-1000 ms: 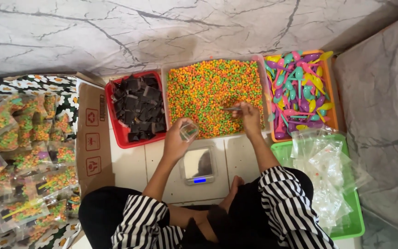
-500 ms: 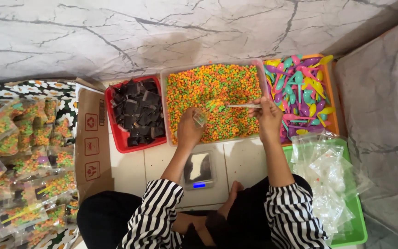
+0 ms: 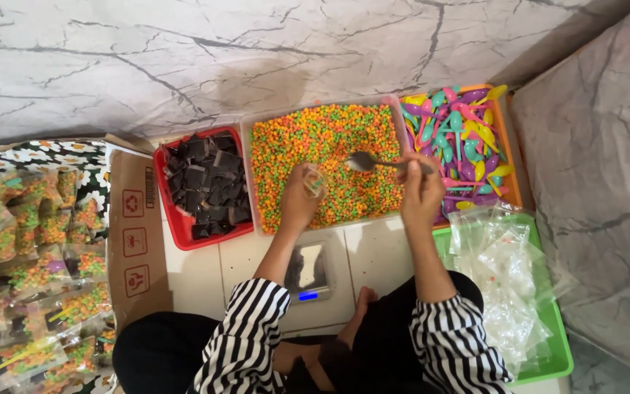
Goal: Packaging small colorful snacks into plastic bags using a spoon and a digital scale.
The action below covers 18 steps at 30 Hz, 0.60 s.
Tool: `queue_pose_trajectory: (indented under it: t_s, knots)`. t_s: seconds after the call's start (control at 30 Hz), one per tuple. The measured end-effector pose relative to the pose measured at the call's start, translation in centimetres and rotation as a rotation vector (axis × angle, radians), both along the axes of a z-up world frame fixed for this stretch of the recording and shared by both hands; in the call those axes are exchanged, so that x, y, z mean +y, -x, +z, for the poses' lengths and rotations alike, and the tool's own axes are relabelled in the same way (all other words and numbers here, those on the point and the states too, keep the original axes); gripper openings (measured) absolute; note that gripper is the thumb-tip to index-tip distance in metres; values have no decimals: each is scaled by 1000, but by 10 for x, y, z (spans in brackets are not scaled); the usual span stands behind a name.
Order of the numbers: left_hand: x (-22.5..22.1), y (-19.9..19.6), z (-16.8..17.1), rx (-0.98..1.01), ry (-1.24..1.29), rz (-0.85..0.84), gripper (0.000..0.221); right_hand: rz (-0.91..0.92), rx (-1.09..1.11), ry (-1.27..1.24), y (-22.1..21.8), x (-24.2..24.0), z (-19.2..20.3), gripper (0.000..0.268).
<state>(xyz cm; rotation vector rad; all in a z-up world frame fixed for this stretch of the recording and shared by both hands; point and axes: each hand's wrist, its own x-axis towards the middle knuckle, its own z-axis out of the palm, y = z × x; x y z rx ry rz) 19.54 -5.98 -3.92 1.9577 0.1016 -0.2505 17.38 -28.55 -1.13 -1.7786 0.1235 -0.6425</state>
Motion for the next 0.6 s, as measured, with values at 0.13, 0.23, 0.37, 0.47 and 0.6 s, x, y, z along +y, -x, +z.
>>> queue_pose_trajectory:
  t_s: [0.13, 0.23, 0.37, 0.47, 0.6]
  knots:
    - [15, 9, 18, -50, 14, -4, 50, -38, 186, 318, 0, -22, -36, 21]
    - [26, 24, 17, -62, -4, 36, 48, 31, 413, 219, -7, -30, -109, 23]
    - [38, 38, 4, -177, 43, 133, 50, 197, 638, -306, -15, 0, -139, 19]
    - [41, 42, -1, -184, 17, 138, 54, 143, 619, -480, -20, 3, -137, 18]
    - [40, 38, 1, -180, -46, 124, 54, 79, 464, -594, -24, -2, -78, 18]
